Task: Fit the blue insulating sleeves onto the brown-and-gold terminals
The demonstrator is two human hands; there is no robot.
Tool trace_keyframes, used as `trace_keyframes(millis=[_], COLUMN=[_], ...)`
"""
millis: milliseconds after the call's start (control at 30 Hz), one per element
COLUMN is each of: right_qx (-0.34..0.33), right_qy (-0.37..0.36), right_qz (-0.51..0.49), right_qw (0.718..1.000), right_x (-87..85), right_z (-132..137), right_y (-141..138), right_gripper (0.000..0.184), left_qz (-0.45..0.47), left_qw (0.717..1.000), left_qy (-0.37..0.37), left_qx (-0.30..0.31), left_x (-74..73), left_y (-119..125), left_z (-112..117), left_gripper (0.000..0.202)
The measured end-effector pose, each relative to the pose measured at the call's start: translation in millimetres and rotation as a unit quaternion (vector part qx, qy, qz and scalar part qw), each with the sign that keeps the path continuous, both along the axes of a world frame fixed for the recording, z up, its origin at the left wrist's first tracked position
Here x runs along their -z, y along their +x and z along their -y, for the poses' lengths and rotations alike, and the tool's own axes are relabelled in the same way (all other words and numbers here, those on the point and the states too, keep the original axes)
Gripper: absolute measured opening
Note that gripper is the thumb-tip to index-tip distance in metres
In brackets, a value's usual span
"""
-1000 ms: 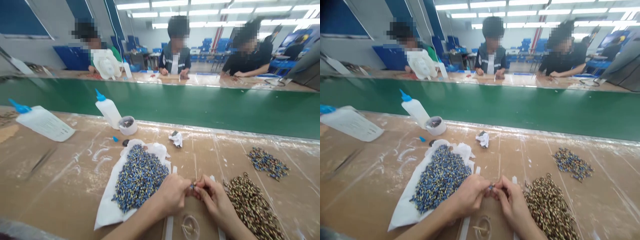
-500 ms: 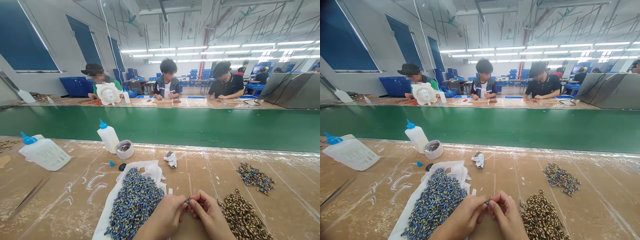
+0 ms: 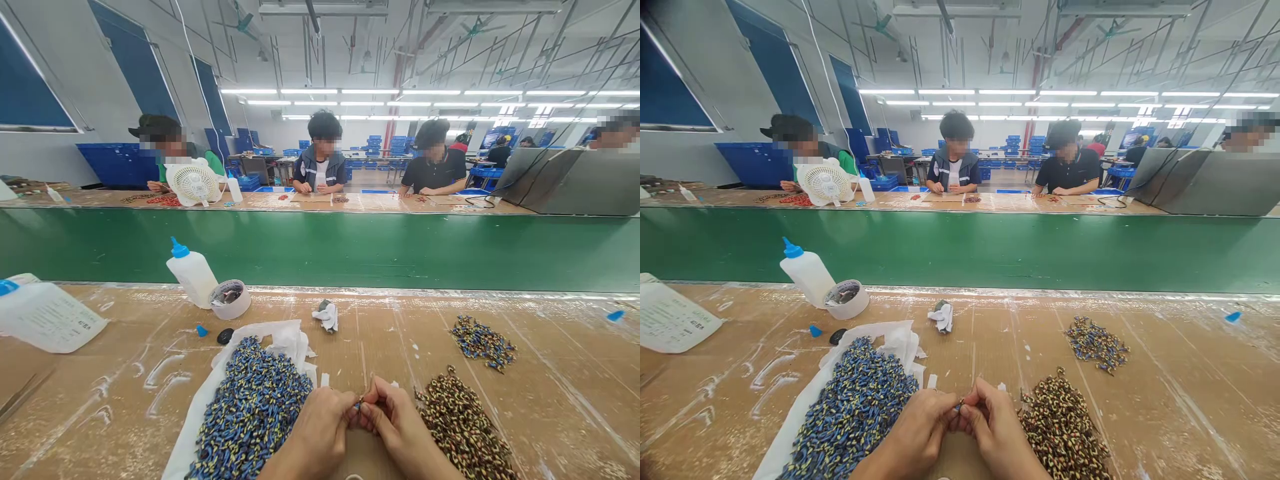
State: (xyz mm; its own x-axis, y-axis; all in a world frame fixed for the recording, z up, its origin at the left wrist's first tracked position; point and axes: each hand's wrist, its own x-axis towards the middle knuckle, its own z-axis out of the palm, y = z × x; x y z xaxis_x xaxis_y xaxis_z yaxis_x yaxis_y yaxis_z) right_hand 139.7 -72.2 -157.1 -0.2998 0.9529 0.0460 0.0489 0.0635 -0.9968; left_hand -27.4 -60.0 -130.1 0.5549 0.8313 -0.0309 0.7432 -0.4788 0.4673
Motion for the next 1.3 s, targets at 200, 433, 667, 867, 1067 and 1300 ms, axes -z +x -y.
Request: trace_keyframes(millis=[200, 433, 667, 867, 1067, 1300], right_qx=[0.044, 0.336, 0.454, 0.501, 0.450, 0.254], right_qy=[0.030, 0.074, 0.043, 0.083, 0.112, 0.087], right_qz=[0.021, 0.159, 0.261, 0.247, 0.179, 0.172], right_qw=[0.998, 0.925, 0.851, 0.825, 0.868, 0.948], right_x=[-12.2, -34.7, -4.2, -19.8, -34.3, -54.5], right_z=[-8, -54, -71, -65, -54, -33], right_y=[7, 152, 214, 206, 177, 113], right_gripper=[0.032, 0.028, 0.025, 0.037, 0.036, 0.026], left_qz=[0.151, 0.056, -0.035, -0.033, 0.003, 0.238], left_qw=[0.970, 0.973, 0.985, 0.984, 0.976, 0.937], left_qy=[-0.187, -0.104, -0.040, -0.016, 0.004, -0.122], left_qx=[0.020, -0.200, -0.162, -0.172, -0.220, -0.226], left_x=[-37.9, -64.8, -40.0, -47.7, -54.9, -59.8], left_y=[-21, -109, -116, -120, -121, -87], left_z=[-9, -37, -46, -54, -48, -40], left_gripper=[0.023, 0.028, 0.017, 0.023, 0.018, 0.017])
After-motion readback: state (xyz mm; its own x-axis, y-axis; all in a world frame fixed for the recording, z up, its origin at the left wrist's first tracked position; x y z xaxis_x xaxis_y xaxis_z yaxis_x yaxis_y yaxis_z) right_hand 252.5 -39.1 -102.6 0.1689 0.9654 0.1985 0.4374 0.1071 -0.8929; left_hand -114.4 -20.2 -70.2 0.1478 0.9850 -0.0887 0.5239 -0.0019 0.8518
